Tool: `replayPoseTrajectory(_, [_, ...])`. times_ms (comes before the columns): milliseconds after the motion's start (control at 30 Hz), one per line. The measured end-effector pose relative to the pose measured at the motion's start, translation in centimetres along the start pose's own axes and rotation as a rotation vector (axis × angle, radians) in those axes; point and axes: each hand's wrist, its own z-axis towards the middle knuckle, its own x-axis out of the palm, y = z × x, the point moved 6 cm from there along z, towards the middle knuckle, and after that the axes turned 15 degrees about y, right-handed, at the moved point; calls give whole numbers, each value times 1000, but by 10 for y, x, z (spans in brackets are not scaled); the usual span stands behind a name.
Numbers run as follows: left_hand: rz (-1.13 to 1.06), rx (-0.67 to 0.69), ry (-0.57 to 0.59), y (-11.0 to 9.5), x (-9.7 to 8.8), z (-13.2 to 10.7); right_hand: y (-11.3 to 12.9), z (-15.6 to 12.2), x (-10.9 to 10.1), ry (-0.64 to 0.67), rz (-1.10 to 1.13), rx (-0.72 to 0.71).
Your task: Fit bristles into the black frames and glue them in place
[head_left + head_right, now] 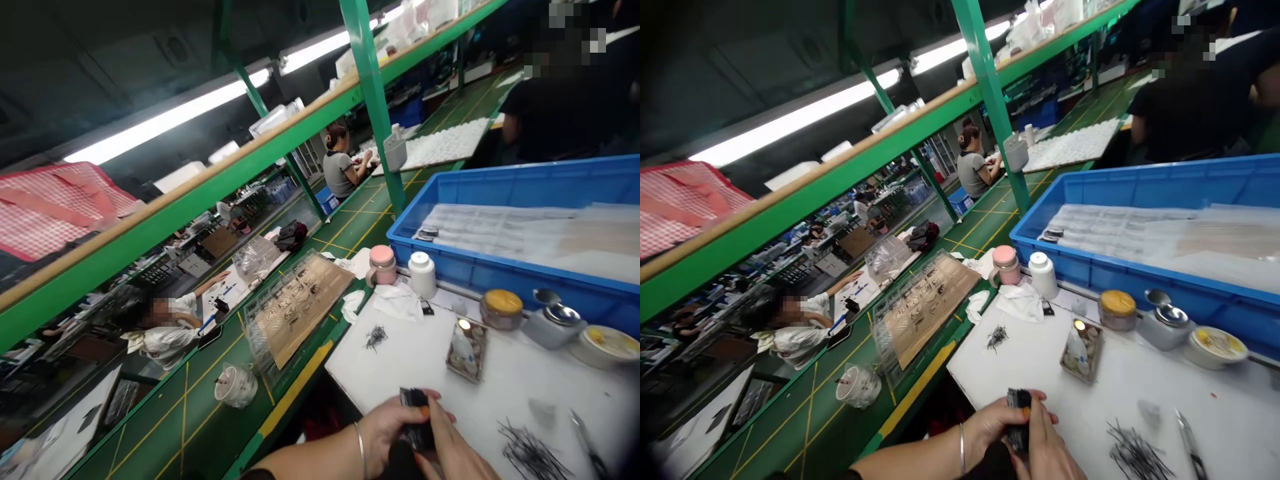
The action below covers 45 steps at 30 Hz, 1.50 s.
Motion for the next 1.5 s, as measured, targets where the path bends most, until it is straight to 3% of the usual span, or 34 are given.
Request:
replayPoseTrajectory(100, [80,-70,-33,-1,3,-1,11,-9,-11,17,11,45])
replayPoseTrajectory(233, [195,-166,7,0,3,-1,27,-14,-24,77,57,129])
replayPoseTrajectory(400, [571,-221,21,-23,-20,8,25,-25,-36,99,51,197])
replayPoseTrajectory(533, [1065,-267,-54,-63,-50,45,-7,-49,-31,80,75,323])
replayPoseTrajectory(633, [1442,-305,-51,-81,-58,85,-33,-72,-21,63,128,404])
replayPoseTrajectory(767, [1798,-386,13,-73,-50,129,-55,-101,-11,72,204,493])
replayPoseTrajectory(867, [1963,-411,45,-60,-46,142,-62,-115,-12,32,207,532])
replayPoseTrajectory(1200, [2081,-330,18,-65,-54,119,-62,-118,-17,20,238,488])
replayPoseTrajectory(1500, [2039,-308,-17,-67,-63,123,-59,-110,-17,88,145,458])
